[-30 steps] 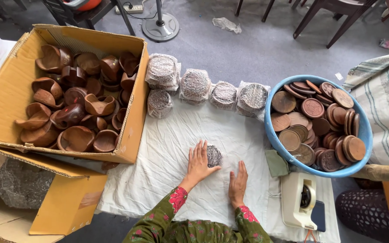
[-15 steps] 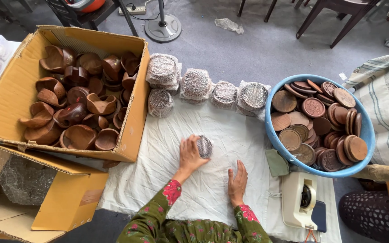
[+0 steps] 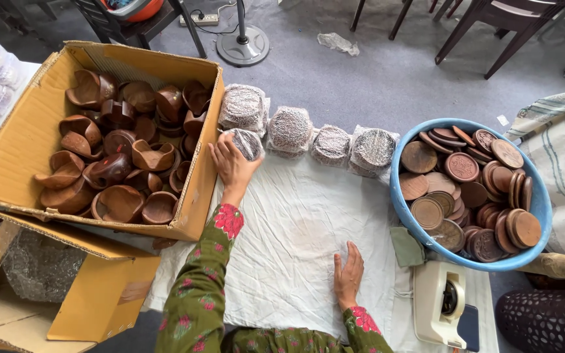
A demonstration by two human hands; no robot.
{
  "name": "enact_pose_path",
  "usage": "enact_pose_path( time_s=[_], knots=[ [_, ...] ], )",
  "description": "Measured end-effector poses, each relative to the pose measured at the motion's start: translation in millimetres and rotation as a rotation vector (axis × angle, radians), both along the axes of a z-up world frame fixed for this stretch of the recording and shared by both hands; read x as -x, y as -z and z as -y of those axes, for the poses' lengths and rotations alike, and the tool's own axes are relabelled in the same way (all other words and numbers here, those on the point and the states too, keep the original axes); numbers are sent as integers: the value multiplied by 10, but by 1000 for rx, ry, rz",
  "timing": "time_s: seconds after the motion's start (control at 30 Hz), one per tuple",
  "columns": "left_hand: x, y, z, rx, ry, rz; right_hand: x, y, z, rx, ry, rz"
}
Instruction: The person wraps a small wooden bowl in bubble wrap and secures it with tape. They then wipe the table surface with a cloth and pick up another wooden bowl from a nearby box.
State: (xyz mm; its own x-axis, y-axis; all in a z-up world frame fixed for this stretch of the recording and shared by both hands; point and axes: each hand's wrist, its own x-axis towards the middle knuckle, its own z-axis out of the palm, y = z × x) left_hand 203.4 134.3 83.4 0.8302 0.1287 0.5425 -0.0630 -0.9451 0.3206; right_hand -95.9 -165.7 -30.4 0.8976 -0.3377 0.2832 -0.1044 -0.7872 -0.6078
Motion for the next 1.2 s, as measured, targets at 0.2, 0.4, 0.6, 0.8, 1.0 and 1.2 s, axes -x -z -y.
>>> enact_pose_path(
  time_s=[0.2,0.4,0.6,0.8,1.0,1.2],
  knots=[
    [-390,432,48,11,-136,-166,-1,-59,-36,4,6,-20],
    [-56,214,0,53,96,11,13,-84,-25,17,-2,-24],
    [118,546,-413,-252,297,-55,-4,-105,-50,33,6,-66],
    [90,611,-289,-124,131,71,-21,-139,-62,59,7,-73],
    [78,760,-94,-50,24,115,-25,-129,-51,69,13,-72],
    [89,768,-4,-4,3,38,-32,-152,-69,80,6,-51]
  ],
)
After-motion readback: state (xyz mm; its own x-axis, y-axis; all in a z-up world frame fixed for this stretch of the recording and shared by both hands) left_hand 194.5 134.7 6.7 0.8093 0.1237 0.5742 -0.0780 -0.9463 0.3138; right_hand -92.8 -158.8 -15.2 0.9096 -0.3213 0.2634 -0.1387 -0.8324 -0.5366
